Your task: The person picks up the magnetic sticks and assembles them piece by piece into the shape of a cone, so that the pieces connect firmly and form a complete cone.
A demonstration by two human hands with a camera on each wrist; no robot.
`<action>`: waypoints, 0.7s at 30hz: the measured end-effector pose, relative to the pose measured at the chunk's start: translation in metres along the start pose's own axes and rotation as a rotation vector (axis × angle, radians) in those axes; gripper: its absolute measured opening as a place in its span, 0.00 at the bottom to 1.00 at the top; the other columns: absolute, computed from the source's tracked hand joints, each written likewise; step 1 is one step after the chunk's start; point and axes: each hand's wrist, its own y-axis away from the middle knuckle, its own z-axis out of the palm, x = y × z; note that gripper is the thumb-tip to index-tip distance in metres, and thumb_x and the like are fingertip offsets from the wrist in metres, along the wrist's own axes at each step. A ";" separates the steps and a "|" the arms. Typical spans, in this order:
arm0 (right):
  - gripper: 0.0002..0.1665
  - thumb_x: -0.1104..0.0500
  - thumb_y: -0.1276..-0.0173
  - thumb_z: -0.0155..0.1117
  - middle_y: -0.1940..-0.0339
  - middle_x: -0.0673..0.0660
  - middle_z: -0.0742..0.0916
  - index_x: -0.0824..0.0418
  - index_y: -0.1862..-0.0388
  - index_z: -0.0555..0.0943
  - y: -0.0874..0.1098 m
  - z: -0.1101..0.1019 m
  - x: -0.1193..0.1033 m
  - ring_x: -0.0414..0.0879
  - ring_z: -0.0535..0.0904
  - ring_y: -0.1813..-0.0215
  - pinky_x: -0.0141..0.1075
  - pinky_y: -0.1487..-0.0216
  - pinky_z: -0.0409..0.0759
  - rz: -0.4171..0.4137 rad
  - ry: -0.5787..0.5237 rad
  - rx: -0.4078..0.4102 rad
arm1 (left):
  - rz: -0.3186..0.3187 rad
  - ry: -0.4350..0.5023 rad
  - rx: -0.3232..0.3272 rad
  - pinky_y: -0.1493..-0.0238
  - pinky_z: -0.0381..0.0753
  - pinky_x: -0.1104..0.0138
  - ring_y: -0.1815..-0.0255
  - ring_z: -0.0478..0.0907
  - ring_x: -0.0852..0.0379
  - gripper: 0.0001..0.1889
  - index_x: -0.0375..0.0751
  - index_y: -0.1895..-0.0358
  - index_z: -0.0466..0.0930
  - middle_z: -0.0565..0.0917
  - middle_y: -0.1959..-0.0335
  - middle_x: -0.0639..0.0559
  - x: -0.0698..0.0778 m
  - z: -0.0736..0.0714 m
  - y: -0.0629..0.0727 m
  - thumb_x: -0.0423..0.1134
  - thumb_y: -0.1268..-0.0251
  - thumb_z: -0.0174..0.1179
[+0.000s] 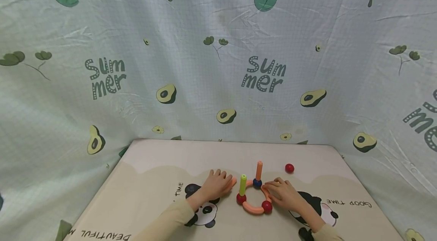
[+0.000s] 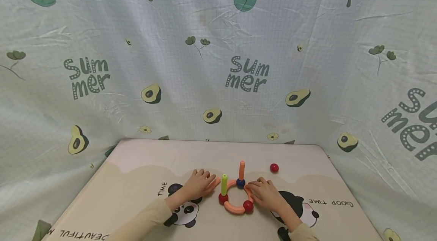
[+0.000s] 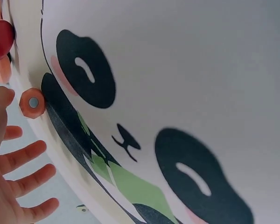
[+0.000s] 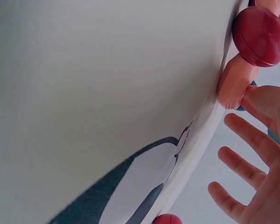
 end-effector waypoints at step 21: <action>0.18 0.55 0.41 0.60 0.53 0.49 0.83 0.52 0.51 0.77 0.001 -0.003 -0.004 0.45 0.72 0.54 0.43 0.61 0.69 -0.010 -0.004 0.007 | -0.029 0.090 -0.170 0.68 0.69 0.62 0.69 0.72 0.56 0.07 0.51 0.58 0.72 0.77 0.71 0.53 0.007 0.001 -0.001 0.45 0.37 0.50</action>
